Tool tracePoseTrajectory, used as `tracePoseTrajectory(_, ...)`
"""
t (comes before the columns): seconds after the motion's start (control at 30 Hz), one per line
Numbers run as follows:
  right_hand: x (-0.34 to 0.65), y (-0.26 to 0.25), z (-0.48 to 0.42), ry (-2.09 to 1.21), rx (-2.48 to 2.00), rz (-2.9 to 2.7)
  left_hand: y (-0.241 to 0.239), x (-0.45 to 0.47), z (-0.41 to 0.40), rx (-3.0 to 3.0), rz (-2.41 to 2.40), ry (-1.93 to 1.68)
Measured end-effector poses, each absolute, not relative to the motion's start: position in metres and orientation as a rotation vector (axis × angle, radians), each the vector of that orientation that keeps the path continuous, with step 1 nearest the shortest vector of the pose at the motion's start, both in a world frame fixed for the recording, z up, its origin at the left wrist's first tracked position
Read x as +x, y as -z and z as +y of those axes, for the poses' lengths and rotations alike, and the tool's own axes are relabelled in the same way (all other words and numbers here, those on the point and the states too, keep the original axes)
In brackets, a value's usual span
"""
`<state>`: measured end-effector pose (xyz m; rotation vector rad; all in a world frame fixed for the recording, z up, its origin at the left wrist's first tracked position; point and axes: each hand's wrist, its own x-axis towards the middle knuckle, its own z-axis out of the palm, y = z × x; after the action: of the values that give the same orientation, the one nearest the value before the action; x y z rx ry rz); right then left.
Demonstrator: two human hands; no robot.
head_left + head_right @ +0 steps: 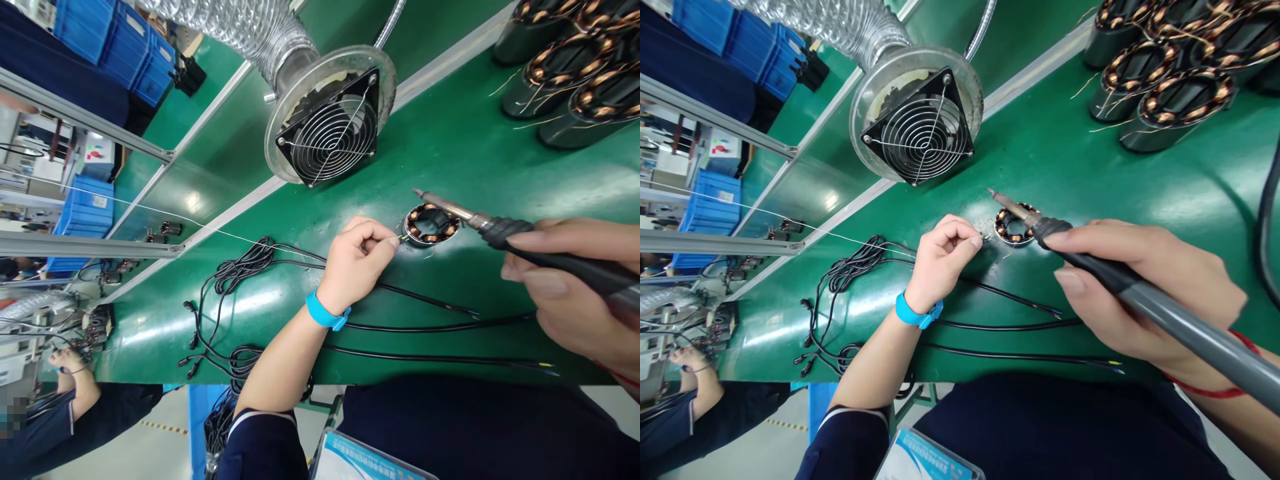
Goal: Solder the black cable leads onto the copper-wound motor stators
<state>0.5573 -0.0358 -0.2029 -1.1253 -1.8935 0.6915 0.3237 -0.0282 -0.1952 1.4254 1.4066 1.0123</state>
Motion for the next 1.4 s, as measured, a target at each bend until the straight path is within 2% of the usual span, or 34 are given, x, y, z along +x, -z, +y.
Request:
tracePoseTrajectory(0.13,0.546,0.207,-0.027,-0.433,-0.883,-1.957,0.196,0.325,-0.028,1.417,1.382,-1.062)
tracePoseTrajectory(0.33,0.537,0.193,-0.021,-0.346,-0.883,-2.070,0.196,0.325,-0.028,1.420,1.396,-1.062)
tracePoseTrajectory(0.9,0.508,0.195,-0.010,-0.352,-0.978,-2.166,0.196,0.327,-0.032,1.447,1.367,-1.067)
tracePoseTrajectory(1.1,0.511,0.200,-0.011,-0.546,-0.965,-2.083,0.193,0.330,-0.045,1.855,1.467,-1.251)
tracePoseTrajectory(1.4,0.513,0.204,-0.007,-0.640,-0.935,-2.014,0.198,0.333,-0.049,2.388,1.480,-1.182)
